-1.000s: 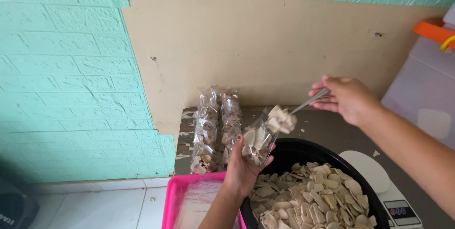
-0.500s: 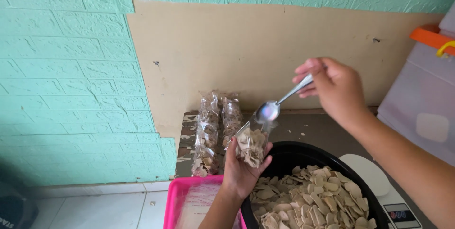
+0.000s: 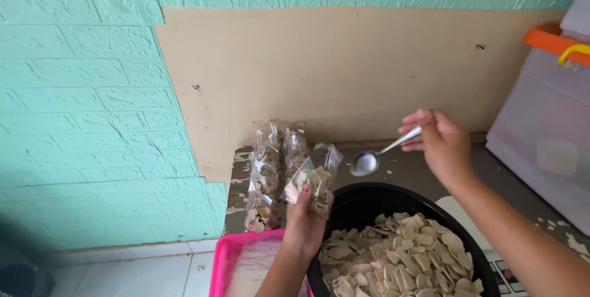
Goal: Packaging small chips into plastic bags using a spoon and weighing them on a digital scale.
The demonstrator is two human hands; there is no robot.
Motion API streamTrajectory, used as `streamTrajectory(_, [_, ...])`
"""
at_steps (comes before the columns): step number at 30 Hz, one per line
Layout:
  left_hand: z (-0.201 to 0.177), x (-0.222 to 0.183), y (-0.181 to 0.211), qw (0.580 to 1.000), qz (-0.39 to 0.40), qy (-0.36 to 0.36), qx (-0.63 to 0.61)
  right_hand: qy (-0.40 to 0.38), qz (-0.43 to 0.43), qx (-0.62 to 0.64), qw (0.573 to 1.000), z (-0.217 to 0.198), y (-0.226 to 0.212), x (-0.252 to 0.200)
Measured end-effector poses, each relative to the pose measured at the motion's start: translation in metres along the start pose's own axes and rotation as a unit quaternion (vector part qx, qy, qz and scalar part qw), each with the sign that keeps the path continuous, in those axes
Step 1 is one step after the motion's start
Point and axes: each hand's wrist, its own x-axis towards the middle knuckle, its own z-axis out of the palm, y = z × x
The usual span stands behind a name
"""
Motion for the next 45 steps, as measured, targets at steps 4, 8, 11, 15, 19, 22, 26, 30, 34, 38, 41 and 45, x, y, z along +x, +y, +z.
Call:
streamTrajectory(4, [-0.015, 0.007, -0.009, 0.999, 0.028, 0.020, 0.034, -0.104, 0.052, -0.092, 0.989, 0.024, 0.035, -0.003])
streamTrajectory(8, [-0.003, 0.002, -0.005, 0.998, 0.036, -0.010, 0.048, -0.112, -0.005, -0.090, 0.990, 0.035, 0.048, -0.019])
streamTrajectory(11, [0.004, 0.001, -0.003, 0.994, 0.010, 0.091, 0.056, -0.029, -0.195, -0.021, 0.980, 0.033, 0.054, -0.020])
streamTrajectory(15, [-0.002, 0.004, -0.003, 0.997, -0.008, 0.060, 0.052, 0.015, -0.255, 0.068, 0.964, 0.026, 0.016, -0.022])
streamTrajectory(19, [-0.009, 0.005, -0.004, 0.999, -0.020, 0.031, 0.021, -0.060, -0.322, -0.002, 0.945, 0.027, -0.005, -0.022])
streamTrajectory(22, [-0.010, 0.004, -0.003, 0.999, -0.011, 0.013, 0.031, -0.137, -0.317, -0.052, 0.937, 0.028, -0.011, -0.026])
streamTrajectory(26, [-0.008, 0.003, -0.004, 0.999, -0.002, 0.023, 0.043, -0.154, -0.283, -0.134, 0.937, 0.027, 0.000, -0.026])
streamTrajectory(30, [-0.013, 0.007, -0.007, 0.998, -0.007, 0.062, 0.013, -0.147, -0.161, -0.118, 0.969, 0.030, 0.027, -0.020])
streamTrajectory(34, [-0.006, 0.004, -0.006, 0.997, -0.001, 0.065, 0.043, -0.231, -0.016, -0.174, 0.957, 0.040, 0.074, -0.022])
streamTrajectory(38, [-0.005, 0.002, -0.005, 0.997, -0.004, 0.069, 0.035, -0.273, -0.012, -0.223, 0.936, 0.053, 0.125, -0.041])
streamTrajectory(41, [-0.002, 0.003, -0.005, 0.996, -0.009, 0.077, 0.042, -0.265, 0.141, -0.162, 0.940, 0.050, 0.106, -0.049])
streamTrajectory(45, [0.000, 0.001, -0.005, 0.996, -0.011, 0.087, 0.032, -0.205, 0.234, -0.092, 0.946, 0.054, 0.117, -0.046])
